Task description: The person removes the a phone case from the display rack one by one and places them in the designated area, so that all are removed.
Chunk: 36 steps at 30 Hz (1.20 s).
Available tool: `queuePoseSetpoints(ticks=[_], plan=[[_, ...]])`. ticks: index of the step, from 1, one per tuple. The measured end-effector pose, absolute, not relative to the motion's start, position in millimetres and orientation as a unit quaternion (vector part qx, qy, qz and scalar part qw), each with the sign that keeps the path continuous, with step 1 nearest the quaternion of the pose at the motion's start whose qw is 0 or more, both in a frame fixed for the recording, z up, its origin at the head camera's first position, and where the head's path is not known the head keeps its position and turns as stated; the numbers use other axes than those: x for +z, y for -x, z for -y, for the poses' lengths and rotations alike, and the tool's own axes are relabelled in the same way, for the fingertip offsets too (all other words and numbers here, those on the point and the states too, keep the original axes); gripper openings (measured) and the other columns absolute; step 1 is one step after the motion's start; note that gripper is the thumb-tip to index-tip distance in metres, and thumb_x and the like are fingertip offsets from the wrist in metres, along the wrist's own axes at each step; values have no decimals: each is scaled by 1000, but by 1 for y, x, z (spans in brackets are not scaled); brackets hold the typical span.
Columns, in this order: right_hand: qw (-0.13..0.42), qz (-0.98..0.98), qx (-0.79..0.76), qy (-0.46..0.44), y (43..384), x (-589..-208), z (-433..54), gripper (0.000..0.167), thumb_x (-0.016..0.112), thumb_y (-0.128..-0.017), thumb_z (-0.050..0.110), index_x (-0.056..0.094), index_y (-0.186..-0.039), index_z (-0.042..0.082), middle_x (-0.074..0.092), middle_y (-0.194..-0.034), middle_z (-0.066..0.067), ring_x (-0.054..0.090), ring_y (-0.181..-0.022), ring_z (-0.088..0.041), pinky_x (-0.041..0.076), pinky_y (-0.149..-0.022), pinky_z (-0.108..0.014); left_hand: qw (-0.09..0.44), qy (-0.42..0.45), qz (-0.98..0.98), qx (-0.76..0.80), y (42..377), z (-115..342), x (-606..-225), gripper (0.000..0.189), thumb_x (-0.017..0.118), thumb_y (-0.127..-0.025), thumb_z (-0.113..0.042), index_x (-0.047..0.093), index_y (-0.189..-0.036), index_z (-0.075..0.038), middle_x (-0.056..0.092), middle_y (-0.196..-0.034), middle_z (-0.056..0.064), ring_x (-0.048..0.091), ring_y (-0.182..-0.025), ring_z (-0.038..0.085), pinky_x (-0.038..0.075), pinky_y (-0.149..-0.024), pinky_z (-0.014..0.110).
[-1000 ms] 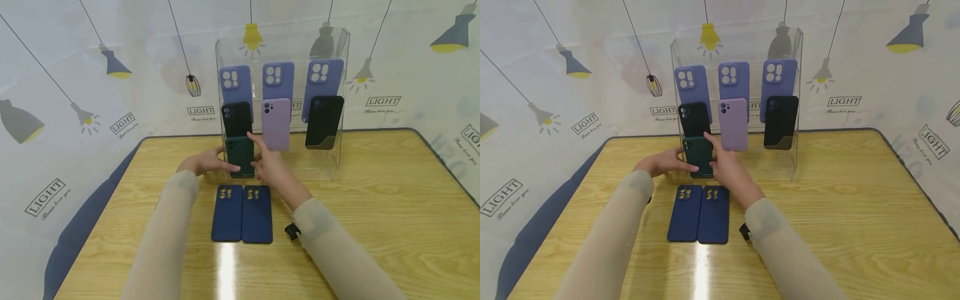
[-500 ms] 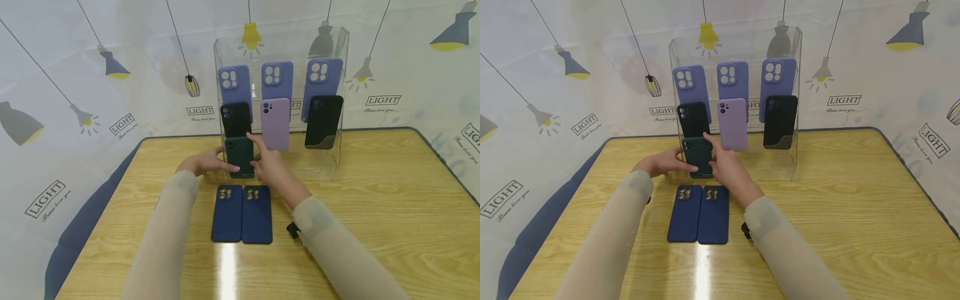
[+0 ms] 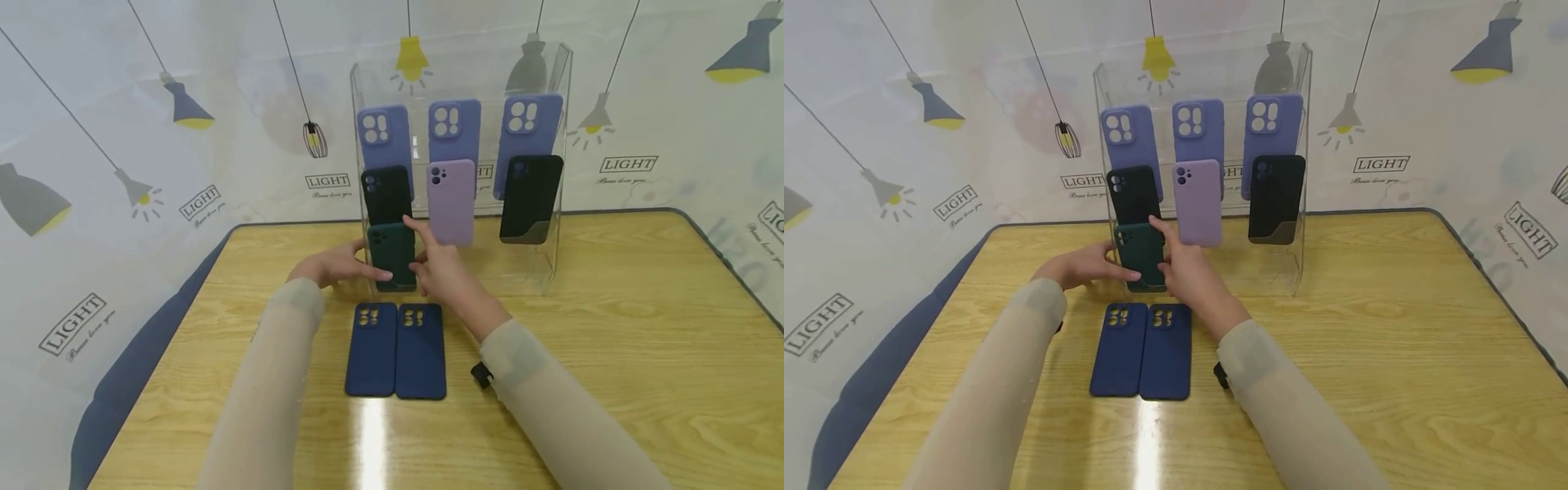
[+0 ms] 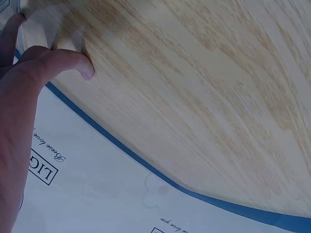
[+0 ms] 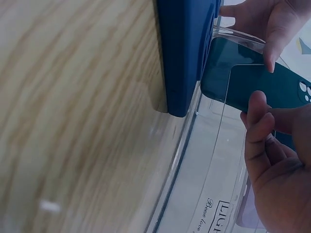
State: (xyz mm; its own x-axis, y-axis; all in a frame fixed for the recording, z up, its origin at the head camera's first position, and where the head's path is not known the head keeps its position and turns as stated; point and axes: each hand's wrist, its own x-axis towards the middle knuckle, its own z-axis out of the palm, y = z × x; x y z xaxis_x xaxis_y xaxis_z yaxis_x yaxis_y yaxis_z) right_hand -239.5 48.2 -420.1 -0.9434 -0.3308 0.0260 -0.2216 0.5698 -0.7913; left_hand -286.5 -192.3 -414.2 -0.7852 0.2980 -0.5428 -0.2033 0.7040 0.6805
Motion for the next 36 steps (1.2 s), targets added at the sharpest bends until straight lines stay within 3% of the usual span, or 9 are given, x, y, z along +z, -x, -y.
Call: queuePoseSetpoints(ticks=[13, 19, 24, 27, 30, 36], plan=[[71, -892, -418, 157, 240, -416, -48, 93, 64, -106, 5, 12, -166, 52, 75, -122, -21, 74, -67, -32, 59, -59, -33, 328, -21, -861, 389, 283, 191, -411, 128, 87, -83, -57, 1, -173, -30, 9, -182, 7, 19, -166, 38, 26, -131, 66], [-10, -901, -384, 203, 242, -418, -53, 89, 68, -102, 2, 20, -168, 38, 79, -113, -18, 74, -67, -25, 55, -56, -31, 322, -21, -865, 383, 283, 192, -412, 126, 87, -83, -58, 5, -173, -28, 11, -181, 7, 22, -165, 39, 30, -129, 67], [-112, -894, -366, 233, 238, -403, -64, 82, 72, -100, 2, 28, -165, 25, 81, -102, -19, 79, -81, -30, 63, -66, -39, 320, -27, -868, 379, 282, 193, -412, 124, 86, -85, -56, 5, -173, -25, 11, -181, 9, 23, -164, 39, 31, -128, 66], [-131, -887, -379, 229, 232, -388, -73, 79, 72, -100, 4, 30, -164, 24, 80, -101, -20, 79, -79, -31, 63, -65, -41, 319, -28, -867, 381, 281, 195, -412, 124, 86, -85, -54, 6, -173, -24, 12, -181, 10, 22, -165, 39, 28, -130, 66], [-114, -887, -398, 203, 222, -373, -83, 82, 72, -100, 3, 29, -165, 28, 79, -103, -20, 78, -74, -29, 60, -59, -38, 317, -32, -869, 379, 281, 195, -413, 123, 86, -84, -55, 8, -173, -24, 13, -180, 10, 22, -165, 40, 27, -130, 67], [-29, -882, -446, 150, 200, -355, -103, 91, 71, -100, 1, 23, -168, 38, 79, -105, -19, 71, -58, -24, 58, -54, -36, 310, -42, -872, 375, 281, 194, -414, 120, 86, -83, -58, 13, -173, -26, 13, -181, 9, 21, -165, 39, 26, -130, 68]])
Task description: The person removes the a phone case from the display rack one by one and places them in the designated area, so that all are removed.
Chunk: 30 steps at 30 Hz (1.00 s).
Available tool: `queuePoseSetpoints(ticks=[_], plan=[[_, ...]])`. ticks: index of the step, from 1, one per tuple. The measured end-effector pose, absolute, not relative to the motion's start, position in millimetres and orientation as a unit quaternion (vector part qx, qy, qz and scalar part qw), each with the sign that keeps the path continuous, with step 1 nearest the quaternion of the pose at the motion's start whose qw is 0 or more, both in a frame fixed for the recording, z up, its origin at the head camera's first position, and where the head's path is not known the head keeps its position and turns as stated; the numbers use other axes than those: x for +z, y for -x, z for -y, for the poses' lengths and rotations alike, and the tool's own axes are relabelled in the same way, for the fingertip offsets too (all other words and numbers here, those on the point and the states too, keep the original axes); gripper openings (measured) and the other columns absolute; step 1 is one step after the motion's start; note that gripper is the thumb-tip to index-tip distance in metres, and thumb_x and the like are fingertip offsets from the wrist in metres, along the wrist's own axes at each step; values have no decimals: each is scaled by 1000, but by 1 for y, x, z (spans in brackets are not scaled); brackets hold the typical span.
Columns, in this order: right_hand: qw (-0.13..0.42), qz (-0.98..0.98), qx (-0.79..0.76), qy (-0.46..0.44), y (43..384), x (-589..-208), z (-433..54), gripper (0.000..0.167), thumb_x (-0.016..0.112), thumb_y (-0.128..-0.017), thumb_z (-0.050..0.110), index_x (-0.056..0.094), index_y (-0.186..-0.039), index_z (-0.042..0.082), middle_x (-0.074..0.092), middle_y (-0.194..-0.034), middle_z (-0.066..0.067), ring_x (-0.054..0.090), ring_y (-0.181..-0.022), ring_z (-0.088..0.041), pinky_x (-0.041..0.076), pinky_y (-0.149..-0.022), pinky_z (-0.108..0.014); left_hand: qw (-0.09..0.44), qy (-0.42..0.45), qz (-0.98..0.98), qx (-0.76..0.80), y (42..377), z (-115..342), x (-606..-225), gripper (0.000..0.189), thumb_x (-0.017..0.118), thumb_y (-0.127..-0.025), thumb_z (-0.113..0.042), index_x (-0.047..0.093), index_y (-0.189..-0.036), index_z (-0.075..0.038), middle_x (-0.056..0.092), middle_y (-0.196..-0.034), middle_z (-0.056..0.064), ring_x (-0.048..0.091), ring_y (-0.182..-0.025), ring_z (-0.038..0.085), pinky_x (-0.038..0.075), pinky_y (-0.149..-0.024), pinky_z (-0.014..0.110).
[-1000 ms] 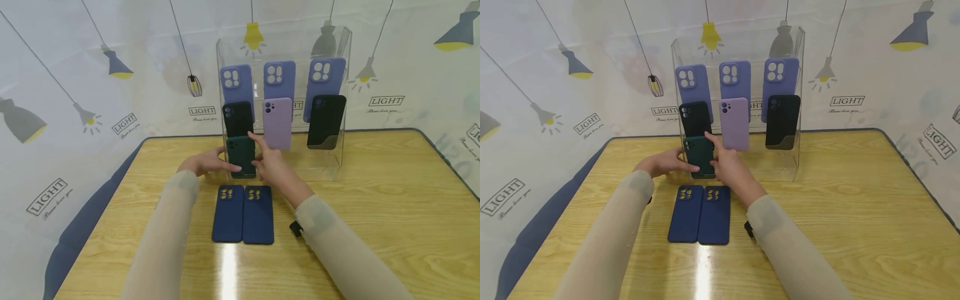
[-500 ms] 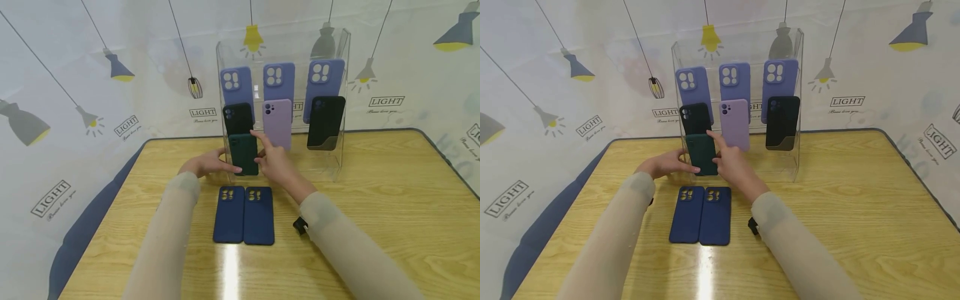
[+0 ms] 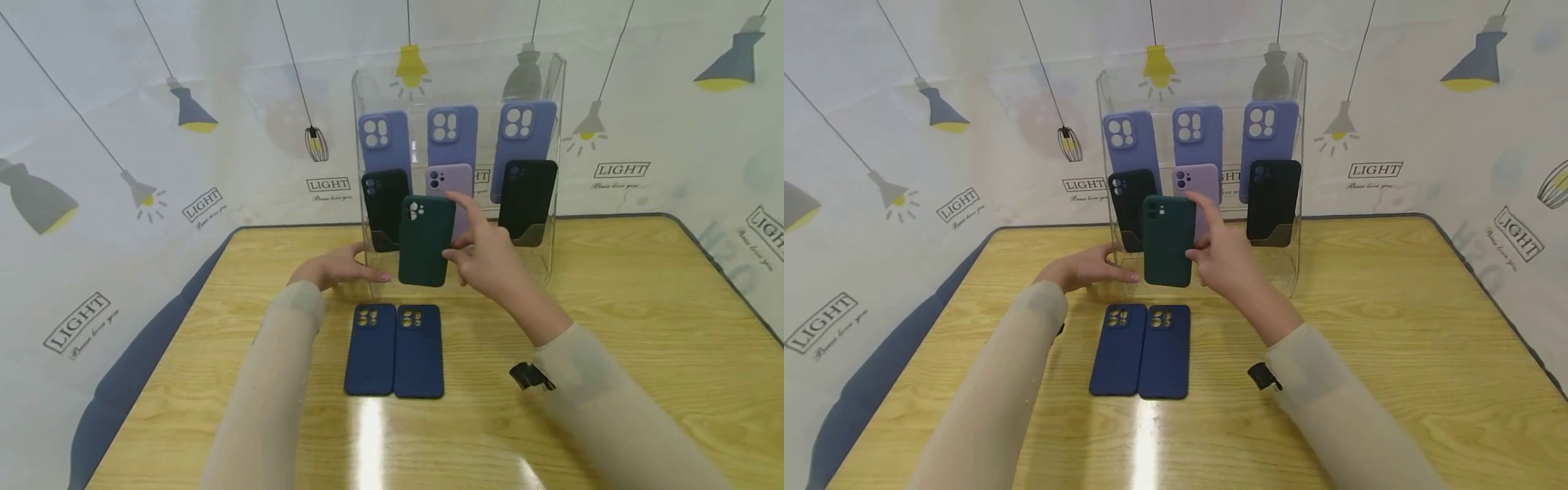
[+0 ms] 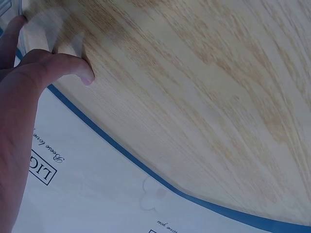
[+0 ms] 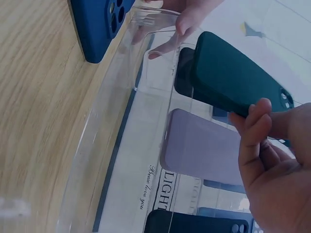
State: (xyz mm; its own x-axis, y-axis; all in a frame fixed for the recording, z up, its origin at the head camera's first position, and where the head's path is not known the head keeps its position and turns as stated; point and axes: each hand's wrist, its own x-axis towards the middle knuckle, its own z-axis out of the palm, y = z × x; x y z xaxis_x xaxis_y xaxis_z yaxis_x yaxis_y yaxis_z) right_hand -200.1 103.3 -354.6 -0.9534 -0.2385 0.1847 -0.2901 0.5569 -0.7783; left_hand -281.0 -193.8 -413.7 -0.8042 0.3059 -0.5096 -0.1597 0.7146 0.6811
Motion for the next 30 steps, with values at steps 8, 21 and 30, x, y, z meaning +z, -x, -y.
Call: queuePoseSetpoints(ticks=[8, 21, 30], plan=[[-42, 866, 484, -116, 176, -355, -138, 95, 73, -99, 2, 19, -167, 41, 79, -103, -23, 69, -56, -27, 60, -56, -38, 315, -41, -870, 377, 282, 193, -412, 124, 87, -81, -59, 11, -173, -26, 11, -181, 8, 20, -165, 39, 25, -130, 68], [-179, 844, 490, -125, 162, -388, -169, 96, 71, -97, -4, 15, -170, 21, 77, -82, -18, 70, -64, -28, 61, -59, -39, 314, -45, -869, 380, 285, 195, -414, 125, 88, -81, -59, 11, -173, -26, 11, -181, 8, 21, -165, 40, 27, -129, 67], [-257, 804, 524, -113, 158, -411, -174, 98, 71, -93, -6, 14, -169, 15, 75, -79, -19, 68, -61, -26, 60, -58, -38, 290, -58, -885, 359, 286, 195, -416, 124, 88, -79, -64, 18, -172, -23, 16, -180, 8, 25, -164, 37, 29, -131, 61]])
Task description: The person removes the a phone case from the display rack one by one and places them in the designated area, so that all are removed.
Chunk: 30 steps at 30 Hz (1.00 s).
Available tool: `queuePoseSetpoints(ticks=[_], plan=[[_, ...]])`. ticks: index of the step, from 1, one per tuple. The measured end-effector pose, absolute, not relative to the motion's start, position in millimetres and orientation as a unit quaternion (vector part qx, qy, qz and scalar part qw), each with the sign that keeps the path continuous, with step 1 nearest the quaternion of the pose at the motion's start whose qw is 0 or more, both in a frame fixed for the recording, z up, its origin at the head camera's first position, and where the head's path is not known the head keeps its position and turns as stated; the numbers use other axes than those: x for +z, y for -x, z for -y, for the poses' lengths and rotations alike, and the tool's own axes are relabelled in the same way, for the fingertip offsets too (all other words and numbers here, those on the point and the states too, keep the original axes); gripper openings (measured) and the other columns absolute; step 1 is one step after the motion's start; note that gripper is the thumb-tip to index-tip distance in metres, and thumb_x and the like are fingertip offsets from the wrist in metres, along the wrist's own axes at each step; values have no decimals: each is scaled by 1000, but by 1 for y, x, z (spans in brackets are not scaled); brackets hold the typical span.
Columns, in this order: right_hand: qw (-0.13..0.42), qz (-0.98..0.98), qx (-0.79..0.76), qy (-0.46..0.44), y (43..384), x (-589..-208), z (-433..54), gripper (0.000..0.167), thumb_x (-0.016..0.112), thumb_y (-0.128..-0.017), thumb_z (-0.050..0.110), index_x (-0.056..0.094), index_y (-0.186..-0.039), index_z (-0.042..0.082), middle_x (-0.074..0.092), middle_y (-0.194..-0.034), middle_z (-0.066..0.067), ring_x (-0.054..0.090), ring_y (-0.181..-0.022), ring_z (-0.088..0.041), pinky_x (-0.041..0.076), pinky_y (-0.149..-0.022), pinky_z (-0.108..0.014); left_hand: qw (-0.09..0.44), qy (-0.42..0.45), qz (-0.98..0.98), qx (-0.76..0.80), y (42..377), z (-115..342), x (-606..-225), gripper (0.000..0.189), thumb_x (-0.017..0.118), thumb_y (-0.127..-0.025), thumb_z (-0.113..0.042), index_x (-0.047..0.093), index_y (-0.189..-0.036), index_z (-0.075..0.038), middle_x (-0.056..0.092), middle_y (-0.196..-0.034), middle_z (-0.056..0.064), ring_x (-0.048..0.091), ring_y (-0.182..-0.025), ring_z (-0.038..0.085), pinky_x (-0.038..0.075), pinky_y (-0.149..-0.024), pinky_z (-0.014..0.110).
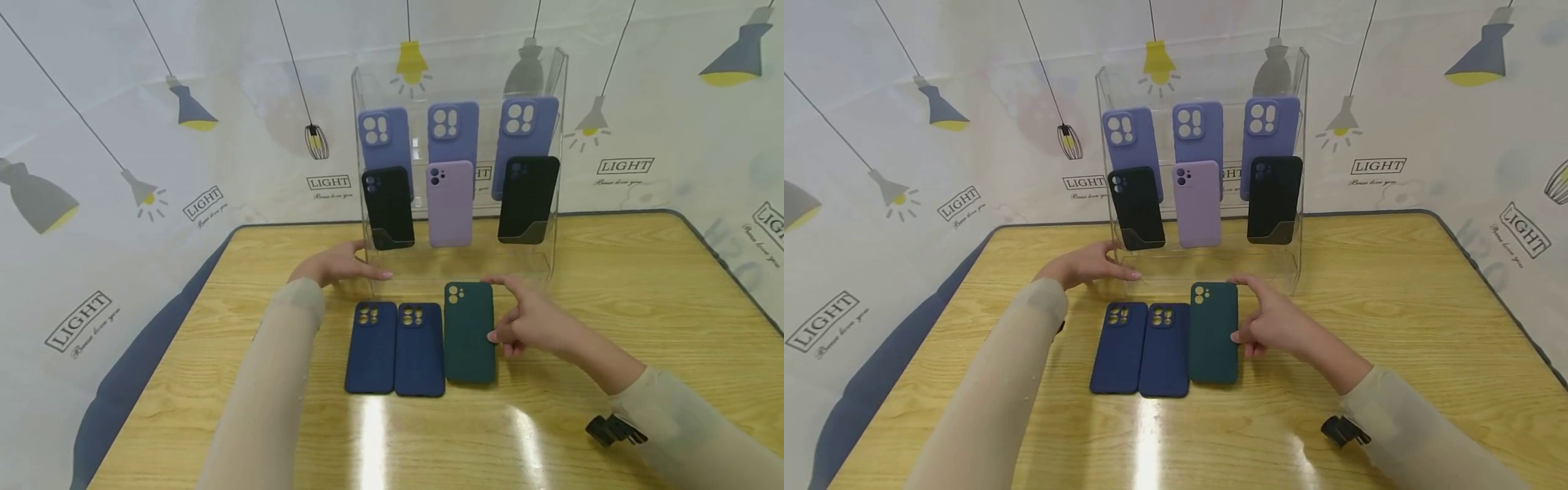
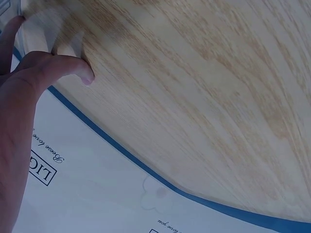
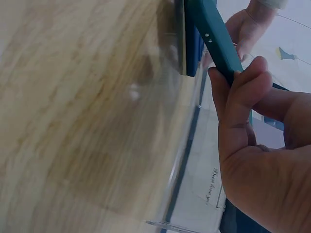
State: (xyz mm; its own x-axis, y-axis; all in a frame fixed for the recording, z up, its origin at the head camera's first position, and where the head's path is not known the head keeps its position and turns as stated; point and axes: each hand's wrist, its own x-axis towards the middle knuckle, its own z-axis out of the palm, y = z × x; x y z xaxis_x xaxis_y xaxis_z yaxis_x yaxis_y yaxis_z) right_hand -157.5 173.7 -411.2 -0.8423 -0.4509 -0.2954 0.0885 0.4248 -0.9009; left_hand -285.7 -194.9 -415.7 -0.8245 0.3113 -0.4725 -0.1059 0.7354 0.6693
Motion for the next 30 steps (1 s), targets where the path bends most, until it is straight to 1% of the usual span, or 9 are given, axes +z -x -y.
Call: queuePoseSetpoints(ticks=[5, 11, 20, 26, 30], plan=[[292, -796, -523, 92, 158, -419, -173, 99, 74, -92, -3, 14, -169, 15, 73, -75, -16, 64, -58, -21, 57, -56, -33, 280, -60, -892, 349, 287, 195, -417, 124, 88, -76, -66, 22, -171, -22, 19, -180, 8, 25, -164, 36, 29, -131, 60], [317, -788, -522, 84, 160, -427, -174, 99, 72, -92, -3, 12, -170, 14, 72, -73, -13, 60, -56, -18, 54, -56, -31, 277, -62, -893, 349, 287, 193, -417, 123, 88, -76, -65, 23, -171, -22, 19, -180, 8, 25, -164, 35, 29, -131, 60], [331, -786, -516, 73, 163, -432, -173, 100, 72, -93, -2, 10, -171, 11, 73, -73, -12, 60, -56, -17, 55, -56, -30, 279, -52, -892, 352, 286, 190, -414, 120, 87, -81, -61, 20, -172, -21, 17, -180, 8, 24, -164, 36, 30, -131, 60], [339, -783, -516, 73, 165, -434, -172, 100, 72, -93, -3, 11, -171, 10, 71, -69, -11, 59, -54, -15, 53, -55, -29, 278, -54, -893, 350, 285, 191, -414, 122, 87, -79, -64, 20, -172, -22, 18, -180, 8, 24, -164, 36, 29, -132, 60], [347, -780, -514, 79, 167, -434, -171, 100, 72, -93, -2, 10, -171, 10, 72, -70, -11, 59, -54, -14, 53, -54, -27, 280, -52, -891, 353, 284, 194, -415, 124, 88, -77, -66, 20, -172, -22, 18, -180, 8, 24, -165, 35, 28, -132, 60]])
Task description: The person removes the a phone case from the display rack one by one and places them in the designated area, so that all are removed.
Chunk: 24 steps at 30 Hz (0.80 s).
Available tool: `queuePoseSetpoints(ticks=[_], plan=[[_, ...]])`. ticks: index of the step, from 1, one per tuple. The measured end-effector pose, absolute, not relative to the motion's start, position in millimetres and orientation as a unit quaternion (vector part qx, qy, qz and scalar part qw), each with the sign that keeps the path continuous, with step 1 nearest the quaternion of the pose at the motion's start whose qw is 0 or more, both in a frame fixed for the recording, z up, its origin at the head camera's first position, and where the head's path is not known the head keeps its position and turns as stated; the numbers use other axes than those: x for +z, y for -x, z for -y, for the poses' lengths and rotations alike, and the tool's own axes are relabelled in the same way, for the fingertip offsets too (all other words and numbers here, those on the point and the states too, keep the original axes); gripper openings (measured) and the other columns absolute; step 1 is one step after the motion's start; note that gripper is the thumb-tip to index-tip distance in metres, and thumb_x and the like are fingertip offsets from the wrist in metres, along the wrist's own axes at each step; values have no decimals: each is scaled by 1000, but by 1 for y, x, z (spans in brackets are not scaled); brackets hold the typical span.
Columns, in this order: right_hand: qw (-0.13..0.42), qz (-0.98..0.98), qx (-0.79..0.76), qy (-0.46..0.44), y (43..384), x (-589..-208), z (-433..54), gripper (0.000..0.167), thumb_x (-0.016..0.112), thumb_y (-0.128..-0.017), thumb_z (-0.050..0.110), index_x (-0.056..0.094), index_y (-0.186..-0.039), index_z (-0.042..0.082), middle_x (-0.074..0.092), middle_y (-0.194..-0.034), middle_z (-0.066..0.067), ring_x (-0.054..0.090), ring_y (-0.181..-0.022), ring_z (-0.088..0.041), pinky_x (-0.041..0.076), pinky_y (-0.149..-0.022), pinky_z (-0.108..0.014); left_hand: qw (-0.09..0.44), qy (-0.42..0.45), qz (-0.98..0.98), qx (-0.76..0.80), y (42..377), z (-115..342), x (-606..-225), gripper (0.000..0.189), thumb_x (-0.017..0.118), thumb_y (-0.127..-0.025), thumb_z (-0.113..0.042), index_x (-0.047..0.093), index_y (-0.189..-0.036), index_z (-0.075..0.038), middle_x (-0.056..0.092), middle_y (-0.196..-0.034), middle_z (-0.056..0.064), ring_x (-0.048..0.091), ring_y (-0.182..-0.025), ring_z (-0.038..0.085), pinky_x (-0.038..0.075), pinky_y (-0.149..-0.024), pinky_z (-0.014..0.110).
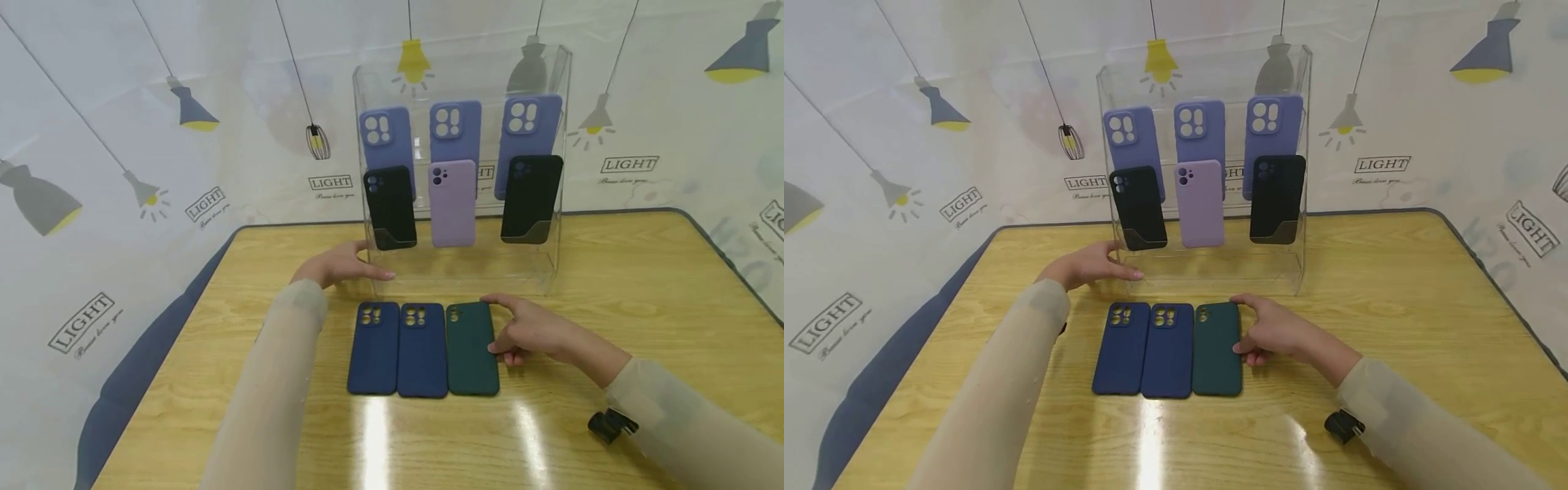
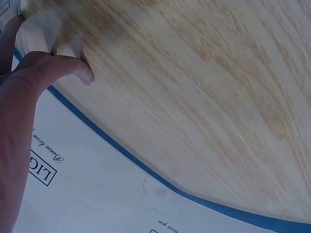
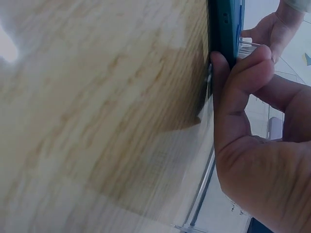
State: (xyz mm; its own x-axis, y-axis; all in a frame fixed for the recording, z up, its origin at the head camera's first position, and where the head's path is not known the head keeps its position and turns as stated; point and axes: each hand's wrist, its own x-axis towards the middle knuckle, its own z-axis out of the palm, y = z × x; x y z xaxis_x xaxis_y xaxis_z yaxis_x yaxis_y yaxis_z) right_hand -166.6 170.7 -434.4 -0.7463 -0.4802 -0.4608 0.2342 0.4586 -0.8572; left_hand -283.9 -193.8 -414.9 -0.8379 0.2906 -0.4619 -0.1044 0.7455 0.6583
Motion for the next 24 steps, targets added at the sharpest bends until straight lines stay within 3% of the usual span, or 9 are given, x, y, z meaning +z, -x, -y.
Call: queuePoseSetpoints(ticks=[16, 24], plan=[[370, -778, -502, 80, 166, -436, -170, 101, 74, -94, 1, 9, -172, 11, 74, -77, -14, 61, -56, -15, 56, -56, -29, 283, -46, -889, 357, 282, 194, -415, 123, 87, -78, -65, 20, -172, -24, 17, -180, 7, 24, -164, 36, 29, -131, 61], [371, -778, -499, 83, 164, -436, -170, 100, 74, -97, 5, 7, -171, 5, 71, -69, -9, 61, -53, -13, 56, -55, -29, 288, -44, -887, 357, 284, 195, -415, 123, 87, -79, -65, 18, -172, -25, 16, -180, 7, 22, -165, 35, 29, -131, 61]])
